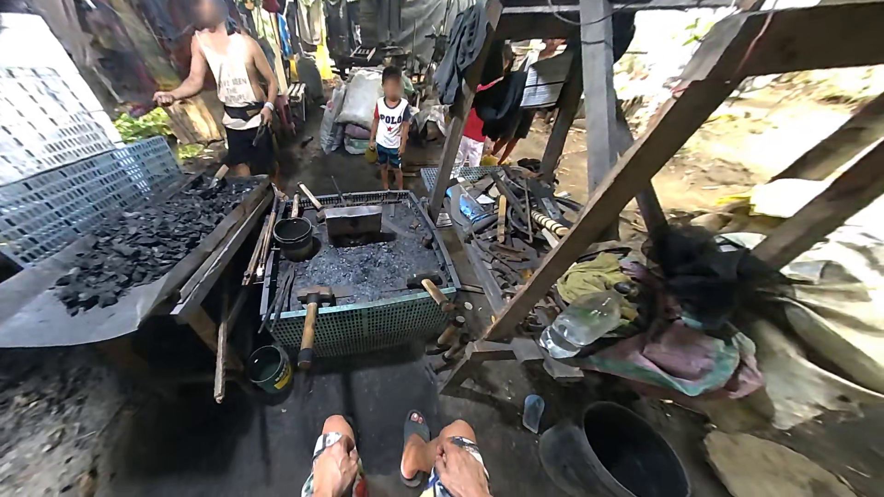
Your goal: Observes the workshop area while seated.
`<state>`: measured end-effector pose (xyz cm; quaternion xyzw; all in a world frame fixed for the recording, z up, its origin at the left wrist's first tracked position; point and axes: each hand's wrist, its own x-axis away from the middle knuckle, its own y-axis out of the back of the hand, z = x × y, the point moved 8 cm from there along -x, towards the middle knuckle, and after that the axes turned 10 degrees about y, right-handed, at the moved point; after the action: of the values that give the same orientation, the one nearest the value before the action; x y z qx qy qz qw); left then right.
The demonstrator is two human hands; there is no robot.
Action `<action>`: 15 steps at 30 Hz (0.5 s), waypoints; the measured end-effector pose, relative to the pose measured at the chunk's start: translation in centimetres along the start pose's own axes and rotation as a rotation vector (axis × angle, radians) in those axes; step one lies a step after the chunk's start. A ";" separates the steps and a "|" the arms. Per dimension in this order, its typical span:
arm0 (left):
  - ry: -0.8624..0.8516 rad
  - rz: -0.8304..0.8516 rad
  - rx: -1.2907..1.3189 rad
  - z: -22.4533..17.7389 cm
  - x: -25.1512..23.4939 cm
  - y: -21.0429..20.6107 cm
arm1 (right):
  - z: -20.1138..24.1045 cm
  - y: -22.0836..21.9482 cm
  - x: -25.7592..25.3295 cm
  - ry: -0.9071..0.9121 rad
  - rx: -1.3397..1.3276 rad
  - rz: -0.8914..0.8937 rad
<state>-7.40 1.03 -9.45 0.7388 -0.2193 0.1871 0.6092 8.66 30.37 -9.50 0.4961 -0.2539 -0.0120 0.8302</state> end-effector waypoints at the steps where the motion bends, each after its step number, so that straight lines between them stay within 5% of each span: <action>1: 0.000 0.000 0.003 0.0 0.0 0.0 | 0.2 0.0 0.1 0.011 0.013 0.024; 15: 0.003 0.016 0.011 -0.2 0.0 0.1 | 0.0 0.7 0.3 0.003 -0.065 0.003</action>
<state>-7.44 1.21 -9.33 0.7400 -0.2232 0.1943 0.6040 8.74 30.63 -8.74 0.4687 -0.2527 -0.0183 0.8463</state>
